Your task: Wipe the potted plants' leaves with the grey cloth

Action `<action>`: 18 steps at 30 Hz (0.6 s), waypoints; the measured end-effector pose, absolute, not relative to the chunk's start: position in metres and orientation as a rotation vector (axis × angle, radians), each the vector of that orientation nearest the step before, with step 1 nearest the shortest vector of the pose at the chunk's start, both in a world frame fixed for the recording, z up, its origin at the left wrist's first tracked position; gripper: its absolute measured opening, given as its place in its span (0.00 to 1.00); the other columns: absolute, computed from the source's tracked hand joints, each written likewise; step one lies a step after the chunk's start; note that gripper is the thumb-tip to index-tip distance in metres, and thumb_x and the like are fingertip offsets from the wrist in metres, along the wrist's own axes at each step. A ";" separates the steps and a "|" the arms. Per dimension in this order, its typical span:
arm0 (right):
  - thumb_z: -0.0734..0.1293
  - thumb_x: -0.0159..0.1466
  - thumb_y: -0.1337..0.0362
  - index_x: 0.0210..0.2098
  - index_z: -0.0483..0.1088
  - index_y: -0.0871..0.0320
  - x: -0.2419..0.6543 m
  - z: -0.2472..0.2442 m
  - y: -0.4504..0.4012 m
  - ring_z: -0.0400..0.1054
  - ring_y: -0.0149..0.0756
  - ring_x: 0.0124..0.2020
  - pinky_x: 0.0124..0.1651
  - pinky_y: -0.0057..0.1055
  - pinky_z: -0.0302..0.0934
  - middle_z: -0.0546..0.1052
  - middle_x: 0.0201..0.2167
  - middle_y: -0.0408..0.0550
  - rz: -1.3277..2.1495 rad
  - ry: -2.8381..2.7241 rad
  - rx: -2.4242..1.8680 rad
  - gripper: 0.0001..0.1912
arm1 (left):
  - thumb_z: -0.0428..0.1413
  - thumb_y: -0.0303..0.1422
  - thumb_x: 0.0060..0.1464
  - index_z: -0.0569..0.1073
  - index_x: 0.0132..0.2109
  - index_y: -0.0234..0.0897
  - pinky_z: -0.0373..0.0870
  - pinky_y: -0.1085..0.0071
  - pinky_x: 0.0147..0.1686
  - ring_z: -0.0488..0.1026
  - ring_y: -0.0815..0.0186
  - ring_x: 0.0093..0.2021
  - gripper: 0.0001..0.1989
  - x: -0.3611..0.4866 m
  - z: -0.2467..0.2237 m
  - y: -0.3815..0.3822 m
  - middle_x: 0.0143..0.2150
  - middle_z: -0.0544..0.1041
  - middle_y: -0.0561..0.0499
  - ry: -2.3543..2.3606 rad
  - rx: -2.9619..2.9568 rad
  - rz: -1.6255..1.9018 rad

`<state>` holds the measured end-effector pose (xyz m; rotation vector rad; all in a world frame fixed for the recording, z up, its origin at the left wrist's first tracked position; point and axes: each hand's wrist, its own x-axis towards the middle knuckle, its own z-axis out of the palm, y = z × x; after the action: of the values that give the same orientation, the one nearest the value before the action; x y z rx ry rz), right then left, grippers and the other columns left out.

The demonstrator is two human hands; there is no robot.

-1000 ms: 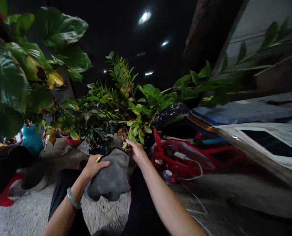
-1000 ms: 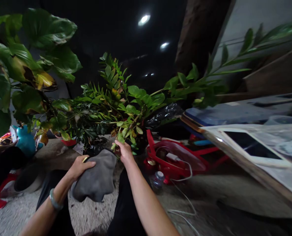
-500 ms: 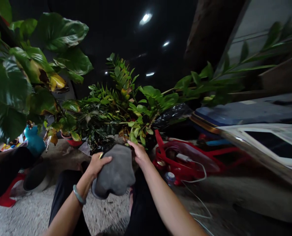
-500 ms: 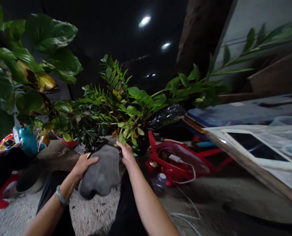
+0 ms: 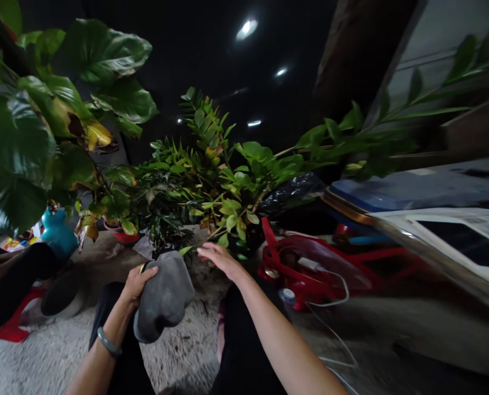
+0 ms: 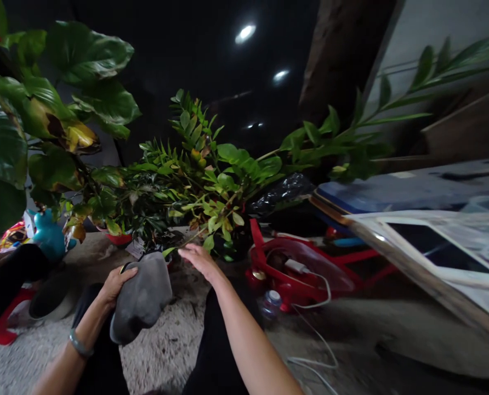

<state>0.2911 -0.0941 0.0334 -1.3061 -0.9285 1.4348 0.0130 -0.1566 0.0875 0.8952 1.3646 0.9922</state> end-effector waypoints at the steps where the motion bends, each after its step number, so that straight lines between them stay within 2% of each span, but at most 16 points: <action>1: 0.80 0.47 0.63 0.31 0.80 0.57 0.288 0.035 -0.098 0.75 0.40 0.25 0.26 0.29 0.61 0.82 0.23 0.48 1.440 -0.953 -1.313 0.13 | 0.74 0.46 0.31 0.79 0.31 0.33 0.68 0.70 0.29 0.73 0.65 0.27 0.24 0.015 0.088 -0.158 0.26 0.78 0.50 1.362 0.894 1.000; 3: 0.80 0.46 0.62 0.32 0.81 0.58 0.280 0.042 -0.109 0.75 0.41 0.26 0.27 0.30 0.62 0.82 0.24 0.49 1.454 -1.000 -1.301 0.13 | 0.74 0.46 0.31 0.78 0.30 0.33 0.68 0.71 0.29 0.72 0.65 0.26 0.24 0.019 0.091 -0.160 0.25 0.78 0.50 1.351 0.876 1.045; 4: 0.79 0.48 0.61 0.35 0.81 0.57 0.273 0.047 -0.116 0.76 0.43 0.30 0.29 0.32 0.64 0.83 0.28 0.50 1.450 -1.012 -1.264 0.16 | 0.74 0.46 0.32 0.78 0.31 0.33 0.68 0.71 0.29 0.72 0.66 0.26 0.24 0.023 0.094 -0.160 0.25 0.78 0.51 1.341 0.862 1.086; 6: 0.79 0.50 0.57 0.48 0.80 0.52 0.257 0.059 -0.134 0.78 0.46 0.43 0.41 0.37 0.70 0.84 0.41 0.50 1.399 -1.029 -1.124 0.25 | 0.74 0.45 0.32 0.79 0.33 0.33 0.69 0.71 0.31 0.73 0.65 0.28 0.24 0.032 0.102 -0.161 0.27 0.79 0.51 1.303 0.827 1.200; 8: 0.79 0.51 0.54 0.58 0.74 0.47 0.237 0.068 -0.152 0.74 0.48 0.55 0.56 0.41 0.67 0.81 0.53 0.48 1.355 -1.055 -0.956 0.35 | 0.73 0.45 0.34 0.80 0.37 0.34 0.72 0.71 0.34 0.75 0.65 0.31 0.24 0.042 0.108 -0.161 0.31 0.81 0.51 1.242 0.785 1.325; 9: 0.79 0.51 0.53 0.60 0.72 0.47 0.227 0.071 -0.161 0.72 0.48 0.57 0.60 0.43 0.65 0.79 0.56 0.48 1.367 -1.074 -0.889 0.37 | 0.73 0.44 0.34 0.80 0.38 0.34 0.72 0.71 0.35 0.76 0.64 0.32 0.25 0.047 0.110 -0.161 0.32 0.81 0.50 1.207 0.762 1.372; 13: 0.79 0.51 0.49 0.60 0.72 0.49 0.203 0.067 -0.184 0.72 0.53 0.57 0.62 0.47 0.64 0.80 0.55 0.51 1.569 -1.068 -0.765 0.39 | 0.72 0.44 0.37 0.80 0.41 0.35 0.74 0.69 0.37 0.77 0.63 0.33 0.25 0.055 0.108 -0.167 0.34 0.82 0.50 1.093 0.677 1.429; 18: 0.80 0.46 0.47 0.60 0.71 0.51 0.194 0.045 -0.197 0.71 0.57 0.58 0.62 0.51 0.64 0.80 0.53 0.53 1.658 -0.915 -0.840 0.44 | 0.70 0.45 0.40 0.80 0.44 0.36 0.75 0.67 0.41 0.78 0.60 0.36 0.25 0.049 0.093 -0.175 0.36 0.82 0.50 1.113 0.600 1.470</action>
<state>0.1938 -0.1971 0.0454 -0.8402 -0.9150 1.6581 0.0494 -0.1745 0.0932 0.5997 1.1134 1.4699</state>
